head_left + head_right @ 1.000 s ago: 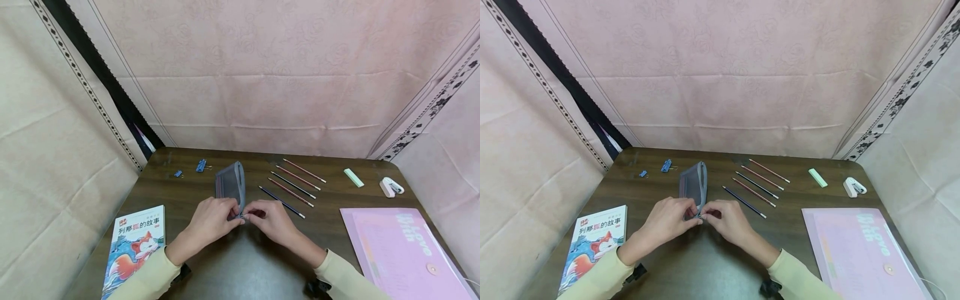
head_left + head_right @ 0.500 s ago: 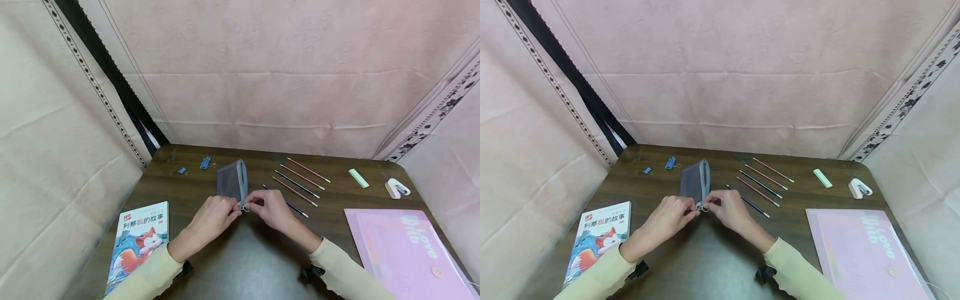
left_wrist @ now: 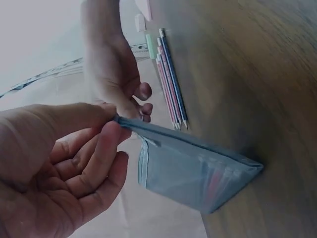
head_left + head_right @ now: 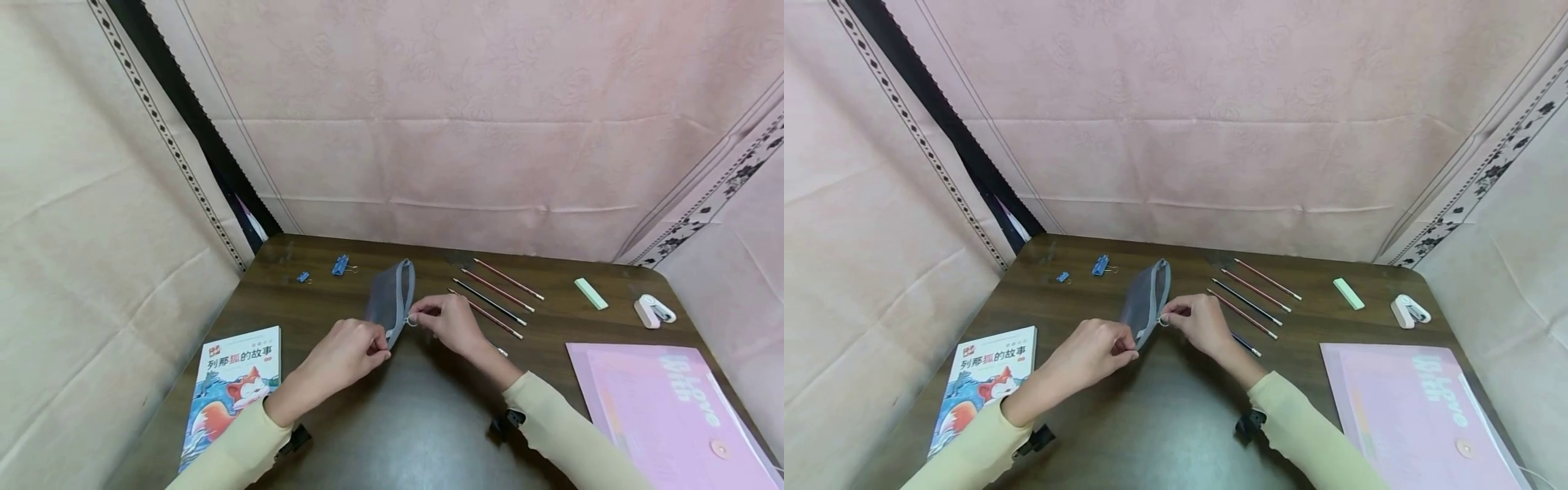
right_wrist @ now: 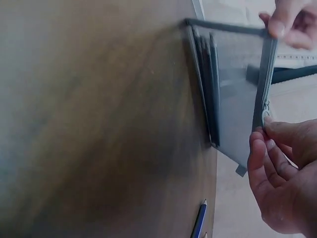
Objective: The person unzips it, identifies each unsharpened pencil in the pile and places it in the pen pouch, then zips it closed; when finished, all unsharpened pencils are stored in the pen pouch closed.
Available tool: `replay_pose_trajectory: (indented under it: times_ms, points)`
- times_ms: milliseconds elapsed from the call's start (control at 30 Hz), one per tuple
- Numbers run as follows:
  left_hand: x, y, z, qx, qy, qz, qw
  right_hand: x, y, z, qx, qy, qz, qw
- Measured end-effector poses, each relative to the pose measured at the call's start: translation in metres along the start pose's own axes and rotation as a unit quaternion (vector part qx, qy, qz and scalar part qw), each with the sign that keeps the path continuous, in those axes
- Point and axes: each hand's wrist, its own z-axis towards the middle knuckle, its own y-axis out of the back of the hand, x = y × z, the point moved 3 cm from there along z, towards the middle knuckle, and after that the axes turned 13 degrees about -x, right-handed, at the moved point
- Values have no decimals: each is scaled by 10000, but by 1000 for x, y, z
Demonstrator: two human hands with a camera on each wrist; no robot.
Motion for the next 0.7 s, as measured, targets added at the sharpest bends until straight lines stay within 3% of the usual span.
replay_pose_trajectory:
  times_ms: [200,500,700]
  points:
    - [2,4,-4,467,32,-149,9988,-7,3,20,-458,-87,-62,9989]
    - [1,2,-12,1373,-283,-314,9896,-11,27,41,-1870,49,-509,9810]
    - [10,10,-16,1599,-343,-404,9857,-9,37,42,-2046,109,-592,9770]
